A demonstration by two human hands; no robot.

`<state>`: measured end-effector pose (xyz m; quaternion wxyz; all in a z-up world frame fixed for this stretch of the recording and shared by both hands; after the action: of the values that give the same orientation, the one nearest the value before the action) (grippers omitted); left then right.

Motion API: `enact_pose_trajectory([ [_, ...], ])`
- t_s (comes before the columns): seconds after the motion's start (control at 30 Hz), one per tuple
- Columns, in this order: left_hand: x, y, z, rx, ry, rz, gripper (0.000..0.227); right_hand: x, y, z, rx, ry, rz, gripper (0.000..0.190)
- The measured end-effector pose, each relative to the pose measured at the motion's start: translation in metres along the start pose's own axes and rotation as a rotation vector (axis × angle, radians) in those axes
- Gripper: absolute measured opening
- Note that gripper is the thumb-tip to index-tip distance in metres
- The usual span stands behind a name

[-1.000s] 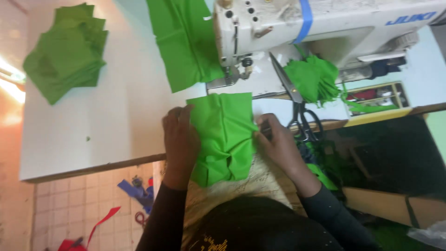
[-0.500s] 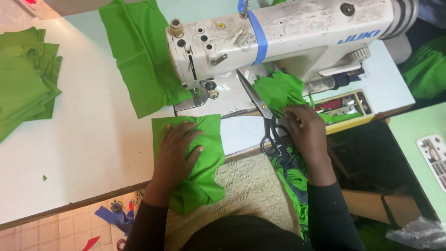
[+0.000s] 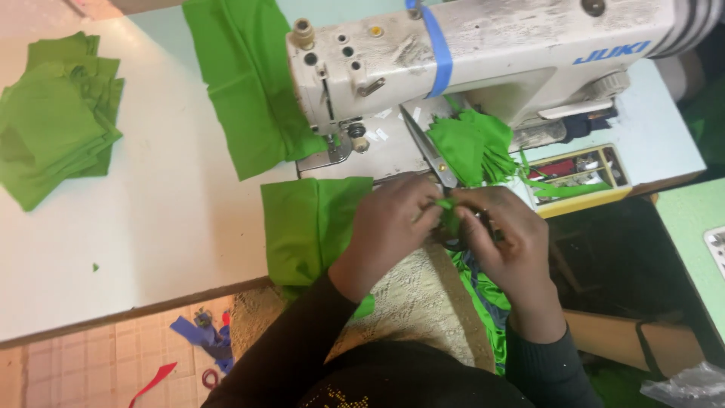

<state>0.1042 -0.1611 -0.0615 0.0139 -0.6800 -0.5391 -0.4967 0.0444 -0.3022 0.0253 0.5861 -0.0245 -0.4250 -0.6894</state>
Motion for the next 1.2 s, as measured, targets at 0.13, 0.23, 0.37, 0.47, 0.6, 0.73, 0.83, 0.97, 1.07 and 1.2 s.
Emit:
enact_pose_trajectory([
  [0.13, 0.031, -0.035, 0.071, 0.354, 0.225, -0.022, 0.024, -0.021, 0.001, -0.013, 0.024, 0.080, 0.030, 0.019],
  [0.23, 0.049, -0.059, 0.108, 0.431, 0.405, -0.072, 0.026, -0.066, -0.010, -0.027, 0.041, 0.085, 0.116, 0.017],
  [0.37, 0.049, -0.065, 0.128, 0.537, 0.331, -0.021, 0.024, -0.119, -0.018, -0.035, 0.061, -0.138, 0.314, 0.024],
  [0.47, 0.046, -0.066, 0.130, 0.599, 0.262, -0.027, 0.030, -0.138, -0.021, -0.040, 0.058, -0.172, 0.249, 0.017],
  [0.6, 0.052, -0.059, 0.130, 0.629, 0.236, -0.044, 0.032, -0.141, -0.017, -0.036, 0.079, -0.224, 0.241, 0.008],
  [0.73, 0.057, -0.052, 0.127, 0.691, 0.199, 0.008, 0.031, -0.136, -0.020, -0.023, 0.112, -0.265, 0.261, 0.018],
  [0.83, 0.051, -0.048, 0.127, 0.616, 0.266, -0.038, 0.029, -0.142, -0.026, -0.024, 0.116, -0.311, 0.269, 0.019],
  [0.97, 0.068, -0.034, 0.100, 0.385, 0.498, -0.227, 0.062, -0.145, -0.031, -0.020, 0.098, -0.356, 0.266, 0.021],
  [1.07, 0.061, -0.036, 0.075, 0.203, 0.521, -0.244, 0.056, -0.150, -0.034, -0.027, 0.131, -0.350, 0.270, 0.008],
  [1.2, 0.039, -0.056, 0.084, 0.242, 0.350, -0.091, 0.045, -0.133, -0.025, -0.038, 0.056, -0.214, 0.284, 0.013],
])
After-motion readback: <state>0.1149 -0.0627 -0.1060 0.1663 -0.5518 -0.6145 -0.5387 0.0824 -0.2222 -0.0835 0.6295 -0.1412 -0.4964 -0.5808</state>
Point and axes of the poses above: each hand's wrist, its own y-axis towards the middle knuckle, its own x-axis out of the back of the hand, z = x × y, the point moved 5 cm from there along y, towards the middle knuckle, and after that the axes turned 4 degrees about y, right-handed, at the moved point
